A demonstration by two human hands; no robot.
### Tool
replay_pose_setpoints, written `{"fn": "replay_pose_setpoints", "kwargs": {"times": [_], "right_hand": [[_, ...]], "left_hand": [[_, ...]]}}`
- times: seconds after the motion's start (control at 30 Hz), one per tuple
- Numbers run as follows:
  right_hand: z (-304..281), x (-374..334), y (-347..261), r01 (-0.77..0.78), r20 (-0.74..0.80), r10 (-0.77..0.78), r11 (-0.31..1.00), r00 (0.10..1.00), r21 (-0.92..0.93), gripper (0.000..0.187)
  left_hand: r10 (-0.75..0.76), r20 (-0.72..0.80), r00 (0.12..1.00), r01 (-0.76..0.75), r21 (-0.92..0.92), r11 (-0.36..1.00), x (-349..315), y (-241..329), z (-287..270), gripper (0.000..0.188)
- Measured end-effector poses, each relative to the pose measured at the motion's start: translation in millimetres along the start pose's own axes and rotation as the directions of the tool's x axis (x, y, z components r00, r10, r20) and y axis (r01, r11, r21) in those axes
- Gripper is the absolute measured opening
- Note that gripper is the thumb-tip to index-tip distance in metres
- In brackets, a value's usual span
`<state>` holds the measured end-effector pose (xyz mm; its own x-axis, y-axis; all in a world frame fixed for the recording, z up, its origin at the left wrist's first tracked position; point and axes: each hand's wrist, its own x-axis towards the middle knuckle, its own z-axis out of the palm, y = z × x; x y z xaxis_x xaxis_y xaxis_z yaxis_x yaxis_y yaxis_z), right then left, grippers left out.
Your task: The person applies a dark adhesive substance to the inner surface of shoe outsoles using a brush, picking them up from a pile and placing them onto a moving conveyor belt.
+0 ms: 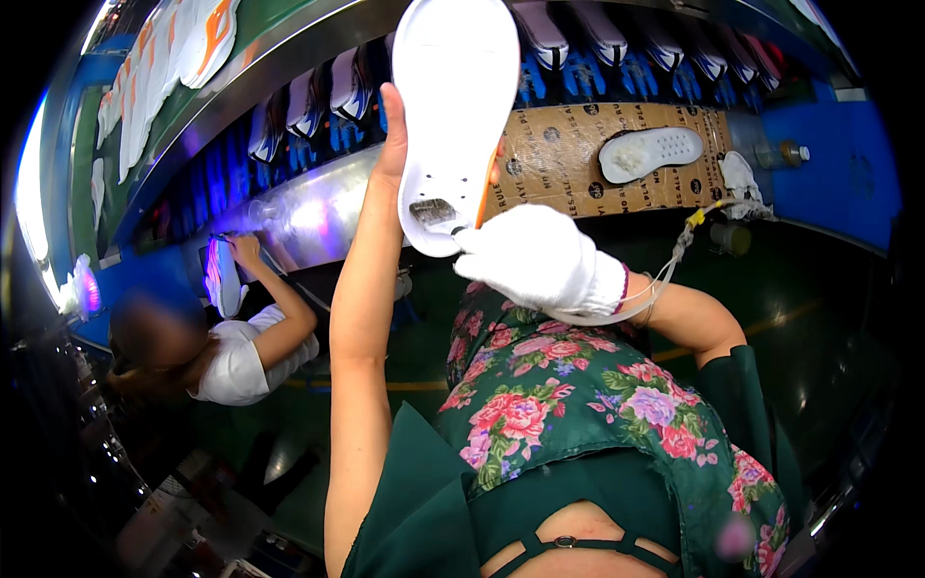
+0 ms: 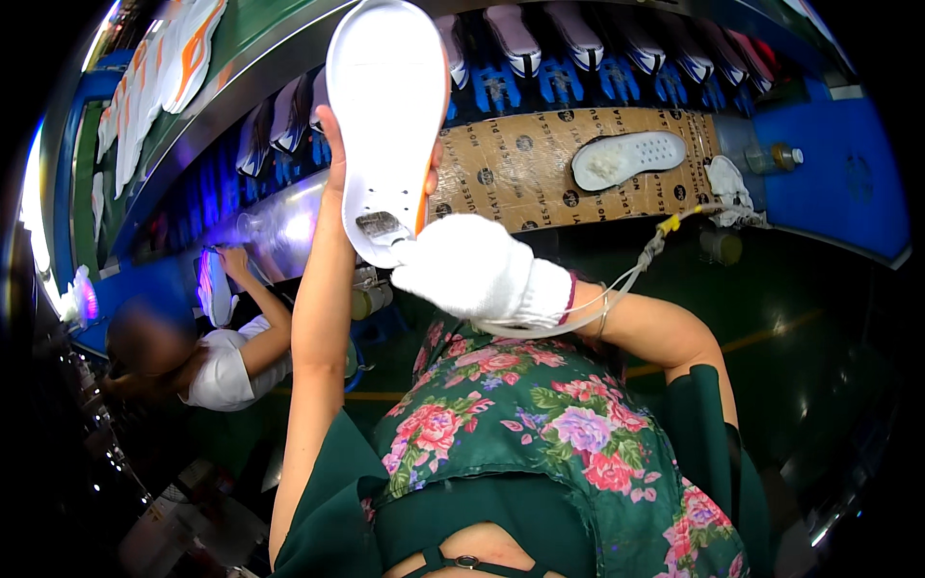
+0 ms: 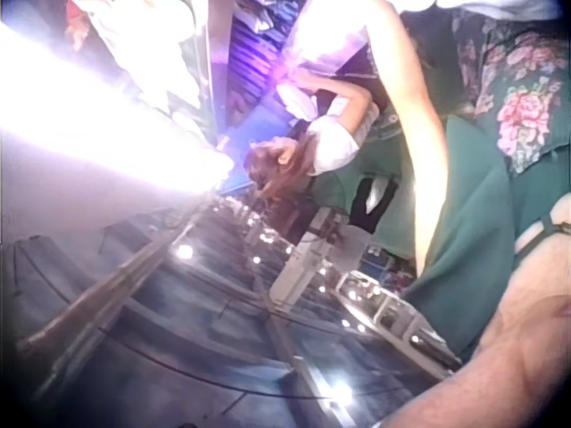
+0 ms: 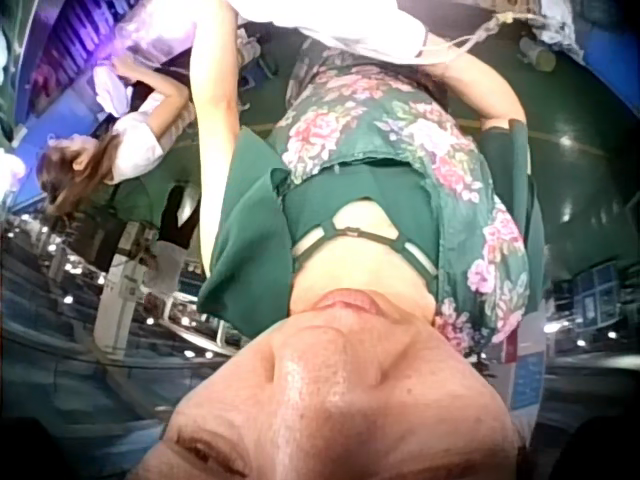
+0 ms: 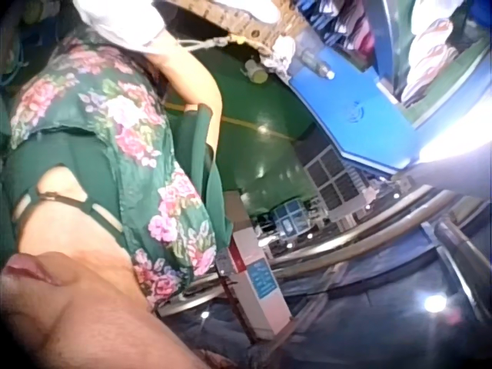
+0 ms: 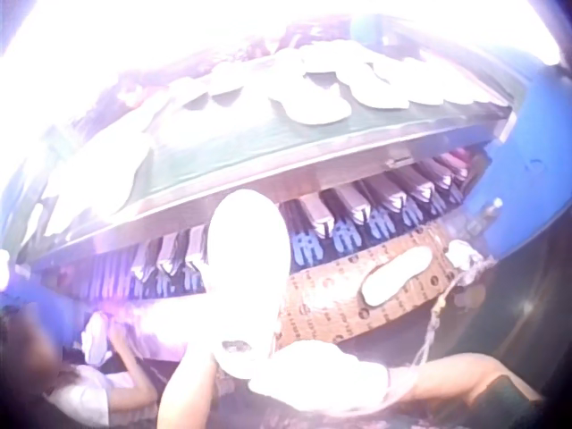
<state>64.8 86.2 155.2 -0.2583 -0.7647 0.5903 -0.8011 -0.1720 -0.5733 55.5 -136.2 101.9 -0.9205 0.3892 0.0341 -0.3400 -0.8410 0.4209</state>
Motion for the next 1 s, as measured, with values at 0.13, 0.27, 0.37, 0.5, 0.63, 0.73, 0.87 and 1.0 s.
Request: {"fn": "replay_pose_setpoints", "kwargs": {"times": [0.13, 0.27, 0.37, 0.5, 0.63, 0.73, 0.87, 1.0], "right_hand": [[-2.7, 4.5, -8.1, -0.02, 0.076, 0.001, 0.97, 0.997, 0.243, 0.031], [-8.3, 6.9, 4.2, -0.003, 0.023, -0.003, 0.961, 1.0, 0.275, 0.034], [2.5, -3.3, 12.4, 0.033, 0.112, -0.042, 0.996, 0.993, 0.08, 0.038], [-5.8, 9.2, 3.3, -0.045, 0.182, -0.004, 0.964, 0.983, 0.262, 0.027], [-12.8, 6.5, 18.6, -0.102, 0.165, 0.073, 0.98, 0.984, 0.173, 0.028], [-15.4, 9.3, 12.2, -0.127, 0.277, 0.078, 0.978, 0.958, 0.164, 0.026], [-18.8, 10.5, 20.0, -0.184, 0.173, 0.164, 0.977, 0.971, 0.109, 0.024], [-5.9, 19.5, 2.5, -0.576, 0.288, 0.505, 0.63, 0.813, 0.521, 0.015]], "left_hand": [[-0.13, -0.101, 0.986, 0.133, 0.022, 0.991, -3.9, 1.1, 0.8, 0.111], [-0.196, -0.146, 0.97, 0.217, 0.141, 0.966, -6.7, 2.0, -15.9, 0.101], [-0.032, -0.48, 0.877, 0.294, 0.483, 0.825, 10.9, -1.3, 16.8, 0.089], [-0.124, -0.5, 0.857, 0.452, 0.616, 0.645, 10.4, 0.6, 22.2, 0.081], [-0.185, -0.599, 0.779, 0.591, 0.602, 0.538, 17.3, -1.9, 38.5, 0.083], [-0.239, -0.672, 0.701, 0.701, 0.584, 0.409, 18.6, 10.3, 35.7, 0.084], [-0.261, -0.629, 0.732, 0.655, 0.543, 0.526, 19.2, 16.4, 4.2, 0.085], [-0.282, -0.419, 0.863, 0.428, 0.312, 0.848, 2.4, 6.3, -31.5, 0.082]]}}
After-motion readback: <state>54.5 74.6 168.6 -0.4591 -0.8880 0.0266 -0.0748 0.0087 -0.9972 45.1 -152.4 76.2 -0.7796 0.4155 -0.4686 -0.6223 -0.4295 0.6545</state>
